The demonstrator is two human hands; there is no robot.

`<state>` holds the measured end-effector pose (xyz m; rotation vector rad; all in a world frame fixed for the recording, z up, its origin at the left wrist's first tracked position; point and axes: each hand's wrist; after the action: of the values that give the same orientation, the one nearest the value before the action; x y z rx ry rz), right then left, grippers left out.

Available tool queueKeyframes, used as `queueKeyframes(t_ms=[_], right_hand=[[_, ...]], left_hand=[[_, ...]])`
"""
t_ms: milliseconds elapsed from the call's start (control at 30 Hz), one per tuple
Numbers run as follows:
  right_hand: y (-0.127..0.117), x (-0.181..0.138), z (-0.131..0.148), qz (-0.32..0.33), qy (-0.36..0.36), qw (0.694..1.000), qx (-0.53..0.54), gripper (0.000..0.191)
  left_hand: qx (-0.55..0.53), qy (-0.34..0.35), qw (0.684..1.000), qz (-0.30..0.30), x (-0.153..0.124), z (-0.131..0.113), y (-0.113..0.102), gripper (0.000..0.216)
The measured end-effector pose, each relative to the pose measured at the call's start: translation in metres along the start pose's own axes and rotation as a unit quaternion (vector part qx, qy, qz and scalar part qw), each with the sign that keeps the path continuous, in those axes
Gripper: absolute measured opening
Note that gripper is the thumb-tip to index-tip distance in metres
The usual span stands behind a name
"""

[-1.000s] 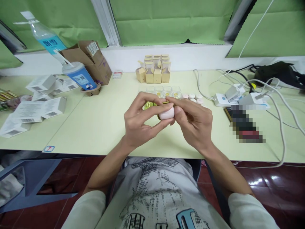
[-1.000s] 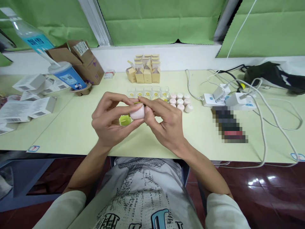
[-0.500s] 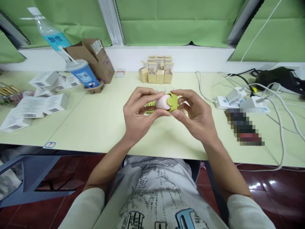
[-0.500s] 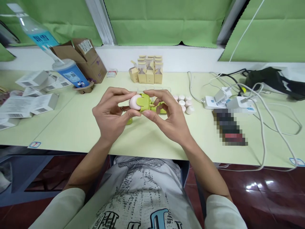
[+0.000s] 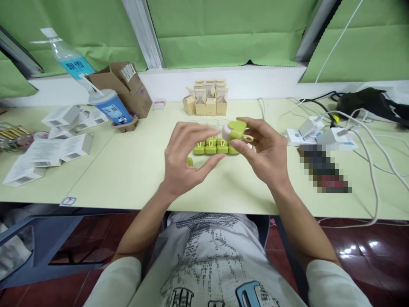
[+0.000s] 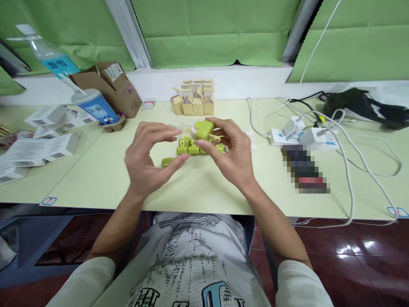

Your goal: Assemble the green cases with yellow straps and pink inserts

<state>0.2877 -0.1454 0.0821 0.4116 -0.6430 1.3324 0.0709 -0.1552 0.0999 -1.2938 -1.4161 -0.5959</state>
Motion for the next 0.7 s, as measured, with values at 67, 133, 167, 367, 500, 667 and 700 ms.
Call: queueKeyframes(t_ms=[67, 133, 167, 367, 500, 667, 700], right_hand=[[0.004, -0.003, 0.004, 0.028, 0.014, 0.999, 0.027, 0.057], [0.008, -0.006, 0.007, 0.046, 0.024, 0.997, 0.056, 0.05], [0.009, -0.007, 0.008, 0.053, 0.025, 0.996, 0.063, 0.046], [0.005, -0.005, 0.007, 0.078, -0.056, 0.994, -0.046, 0.035], [0.007, -0.007, 0.009, 0.053, -0.132, 0.983, -0.119, 0.024], [0.004, -0.007, 0.012, 0.037, -0.091, 0.99, -0.102, 0.023], [0.003, -0.006, 0.012, 0.025, -0.079, 0.992, -0.096, 0.023]], left_hand=[[0.046, 0.044, 0.997, 0.045, 0.0, 0.006, 0.002, 0.054], [0.059, 0.063, 0.995, 0.053, -0.001, 0.011, 0.005, 0.053], [0.06, 0.068, 0.995, 0.045, -0.002, 0.013, 0.006, 0.049], [0.06, 0.096, 0.99, 0.08, -0.005, 0.016, 0.009, 0.046], [0.054, 0.072, 0.992, 0.089, -0.005, 0.016, 0.002, 0.034], [0.113, -0.064, 0.985, 0.113, -0.013, 0.057, -0.036, 0.031], [0.131, -0.109, 0.98, 0.103, -0.017, 0.072, -0.042, 0.034]])
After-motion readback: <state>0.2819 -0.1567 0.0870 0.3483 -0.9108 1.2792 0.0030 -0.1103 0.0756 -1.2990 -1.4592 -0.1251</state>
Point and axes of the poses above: each hand's wrist, its own x-axis towards the middle knuckle, its own y-axis out of the palm, z = x × y, and after that the axes turned 4 degrees about -z, right-handed
